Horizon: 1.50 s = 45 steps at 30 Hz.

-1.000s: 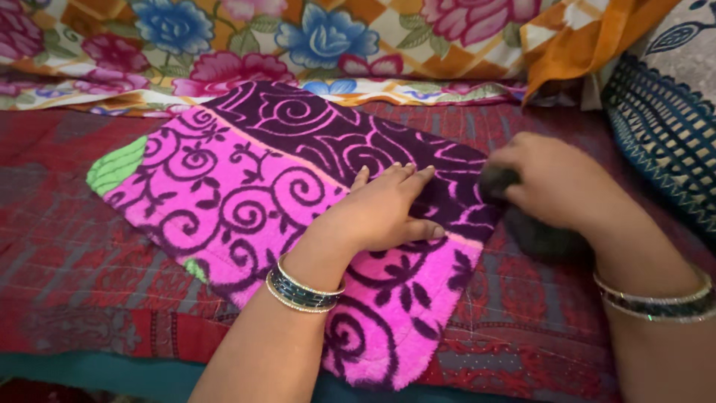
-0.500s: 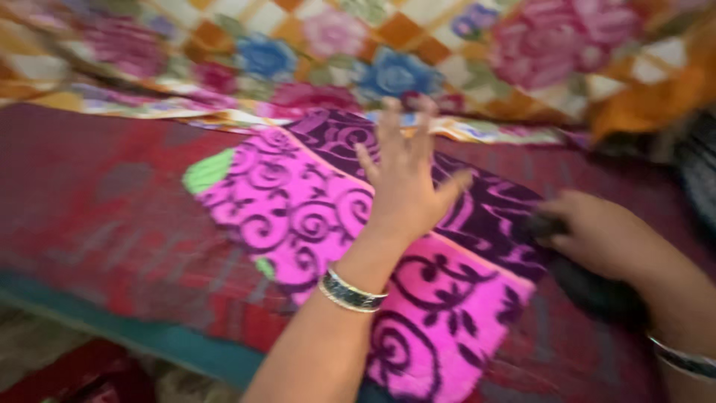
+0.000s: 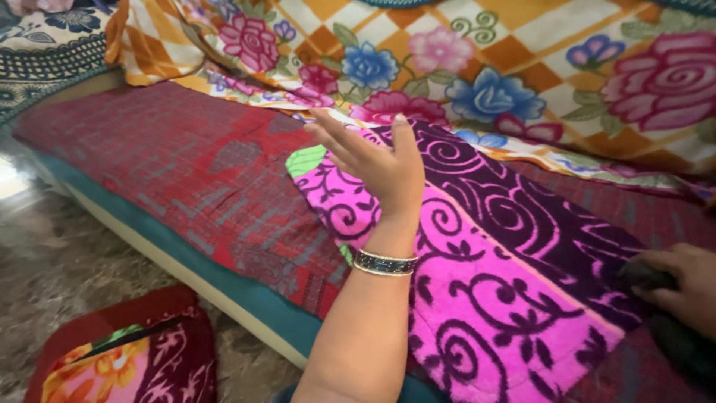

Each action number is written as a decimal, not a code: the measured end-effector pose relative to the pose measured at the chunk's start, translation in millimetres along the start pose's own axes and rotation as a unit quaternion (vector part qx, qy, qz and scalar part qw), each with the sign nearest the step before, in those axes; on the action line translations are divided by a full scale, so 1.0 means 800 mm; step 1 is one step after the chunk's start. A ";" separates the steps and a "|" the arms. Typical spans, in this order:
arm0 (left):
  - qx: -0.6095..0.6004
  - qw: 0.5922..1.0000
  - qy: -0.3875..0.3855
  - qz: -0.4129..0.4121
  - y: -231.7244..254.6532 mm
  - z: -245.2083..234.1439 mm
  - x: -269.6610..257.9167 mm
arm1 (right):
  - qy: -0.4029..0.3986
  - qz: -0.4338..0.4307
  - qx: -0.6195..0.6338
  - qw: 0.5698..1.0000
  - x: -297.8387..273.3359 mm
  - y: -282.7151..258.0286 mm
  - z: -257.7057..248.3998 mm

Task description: The person uses a dark cloth to wipe and rub the surface of a pink and purple patterned fabric. The fabric is laid out on a red patterned bedsheet. The person repeatedly rubs the same areas of the fabric with the cloth.

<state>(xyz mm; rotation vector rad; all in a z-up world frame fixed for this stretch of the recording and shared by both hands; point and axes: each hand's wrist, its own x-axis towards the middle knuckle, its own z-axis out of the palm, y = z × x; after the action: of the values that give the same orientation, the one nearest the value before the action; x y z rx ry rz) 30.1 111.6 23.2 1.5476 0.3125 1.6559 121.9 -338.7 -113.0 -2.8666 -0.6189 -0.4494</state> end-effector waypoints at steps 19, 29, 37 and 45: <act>-0.026 0.999 -0.004 0.030 0.006 0.002 -0.005 | -0.012 0.011 -0.012 1.000 -0.009 -0.024 -0.013; -0.042 0.993 -0.103 0.047 -0.012 0.020 -0.019 | -0.105 0.080 -0.048 0.990 -0.007 -0.063 -0.049; 0.083 0.827 -0.550 0.076 0.008 0.038 -0.081 | -0.036 0.021 -0.040 0.998 -0.011 -0.042 -0.032; 0.092 0.623 -0.755 0.183 0.047 0.007 -0.111 | -0.091 0.050 -0.078 0.992 -0.013 -0.056 -0.050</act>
<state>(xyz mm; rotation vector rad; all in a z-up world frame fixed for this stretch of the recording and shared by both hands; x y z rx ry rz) 11.7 24.2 -13.2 2.6688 -0.8144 0.0266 83.7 -311.7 -74.1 -3.0954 -0.4852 -0.2327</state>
